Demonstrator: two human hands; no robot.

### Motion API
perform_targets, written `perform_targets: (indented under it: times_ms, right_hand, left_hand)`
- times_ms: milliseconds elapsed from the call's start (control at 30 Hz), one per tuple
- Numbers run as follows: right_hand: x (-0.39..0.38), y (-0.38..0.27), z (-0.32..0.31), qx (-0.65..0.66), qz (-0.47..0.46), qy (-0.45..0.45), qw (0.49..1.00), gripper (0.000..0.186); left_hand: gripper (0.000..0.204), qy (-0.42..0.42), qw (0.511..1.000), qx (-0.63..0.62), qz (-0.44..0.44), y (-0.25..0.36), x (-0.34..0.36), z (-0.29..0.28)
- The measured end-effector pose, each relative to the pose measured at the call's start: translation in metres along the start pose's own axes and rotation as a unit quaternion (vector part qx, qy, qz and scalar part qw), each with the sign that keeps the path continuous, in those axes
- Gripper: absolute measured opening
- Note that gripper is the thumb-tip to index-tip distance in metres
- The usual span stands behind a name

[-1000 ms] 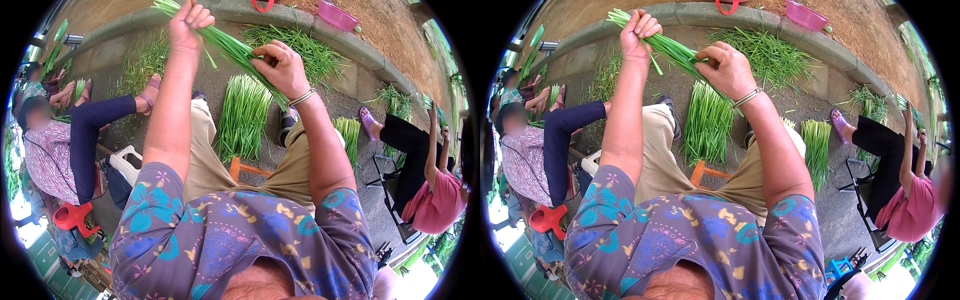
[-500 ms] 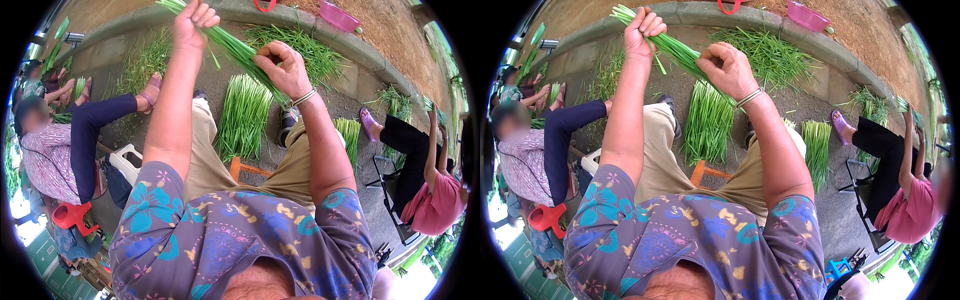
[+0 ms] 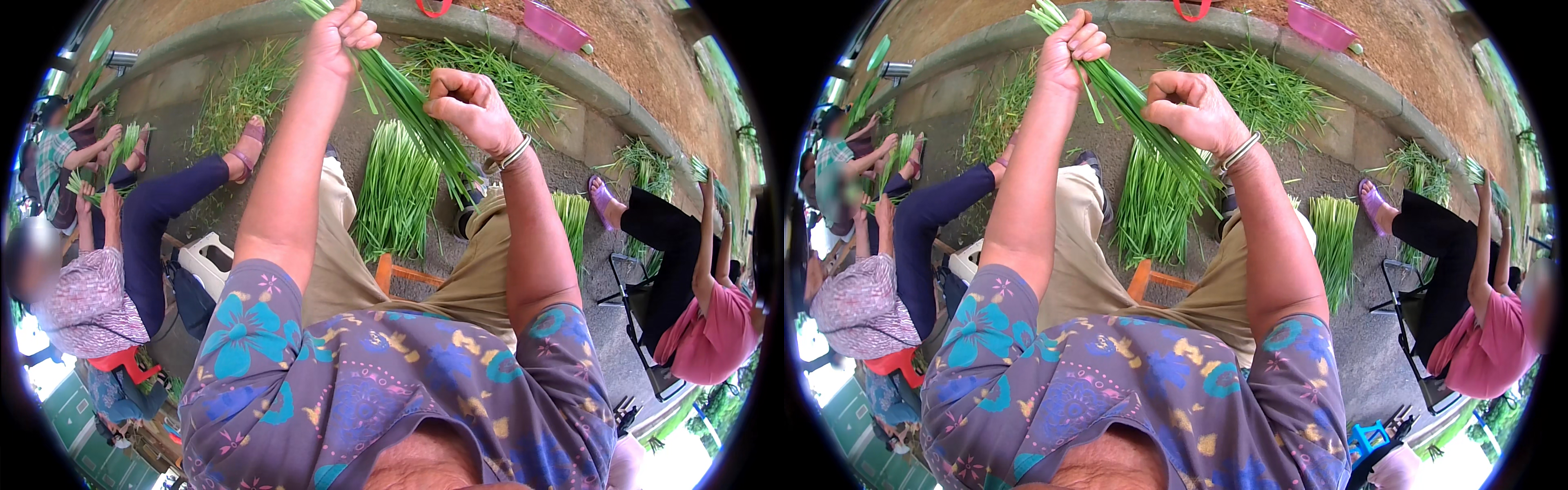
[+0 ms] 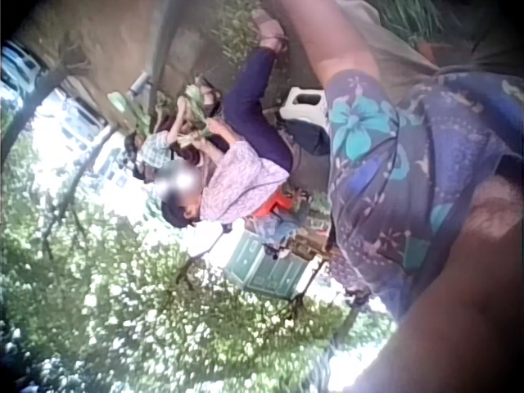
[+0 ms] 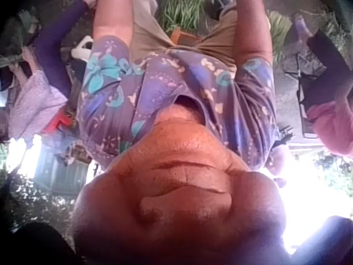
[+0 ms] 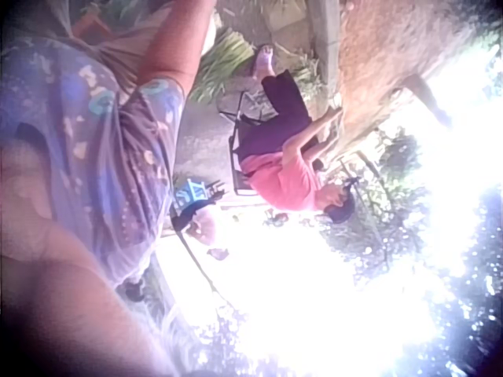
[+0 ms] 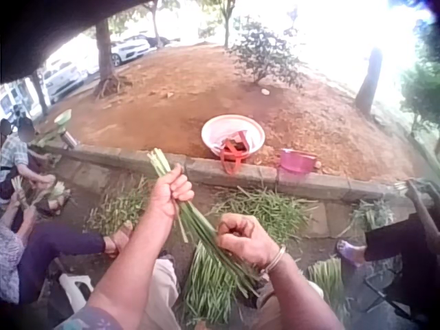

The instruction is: The person sorts through a bundle of long green stalks by hand, separating them and lining them up on the ground.

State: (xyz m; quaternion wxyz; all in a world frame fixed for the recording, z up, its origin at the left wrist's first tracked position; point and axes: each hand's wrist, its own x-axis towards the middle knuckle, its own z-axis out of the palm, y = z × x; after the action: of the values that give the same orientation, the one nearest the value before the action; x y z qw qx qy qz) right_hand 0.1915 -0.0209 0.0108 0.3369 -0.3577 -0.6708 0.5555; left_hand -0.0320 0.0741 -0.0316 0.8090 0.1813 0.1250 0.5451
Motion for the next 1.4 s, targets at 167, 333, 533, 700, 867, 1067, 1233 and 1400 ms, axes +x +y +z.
perform_targets:
  times_ms: [167, 333, 533, 700, 867, 1067, 1233, 1400]
  right_hand:
    - [0.001, 0.008, 0.002, -0.034, 0.053, 0.024, 0.998, 0.013]
    - [0.0, 0.015, 0.007, -0.168, -0.01, 0.067, 0.983, 0.014]
    - [-0.004, 0.012, -0.006, -0.149, 0.057, 0.039, 0.986, 0.02]
    - [-0.006, 0.014, -0.006, -0.144, 0.091, 0.006, 0.985, 0.018]
    - [-0.006, 0.011, -0.003, -0.137, 0.067, 0.067, 0.986, 0.017]
    - [-0.004, 0.011, -0.011, -0.102, 0.0, 0.127, 0.987, 0.009]
    - [-0.001, 0.012, -0.014, 0.031, -0.1, 0.141, 0.984, 0.014]
    - [-0.006, 0.0, -0.016, 0.205, -0.058, 0.038, 0.976, 0.021]
  left_hand:
    - [0.017, 0.026, 0.999, 0.006, 0.022, 0.008, 0.002, -0.008]
    - [0.018, 0.031, 0.998, -0.007, 0.048, 0.023, -0.004, -0.016]
    - [0.019, 0.025, 0.997, -0.028, 0.064, 0.039, -0.011, -0.016]
    - [0.021, 0.042, 0.995, -0.019, 0.087, 0.046, -0.014, -0.019]
    - [0.02, 0.03, 0.996, -0.014, 0.087, 0.049, -0.016, -0.021]
    - [0.017, 0.047, 0.993, 0.058, 0.089, 0.04, -0.014, -0.012]
    - [0.016, 0.019, 0.995, 0.076, 0.061, 0.032, -0.012, -0.008]
    - [0.017, 0.019, 0.996, 0.069, 0.05, 0.026, -0.009, -0.005]
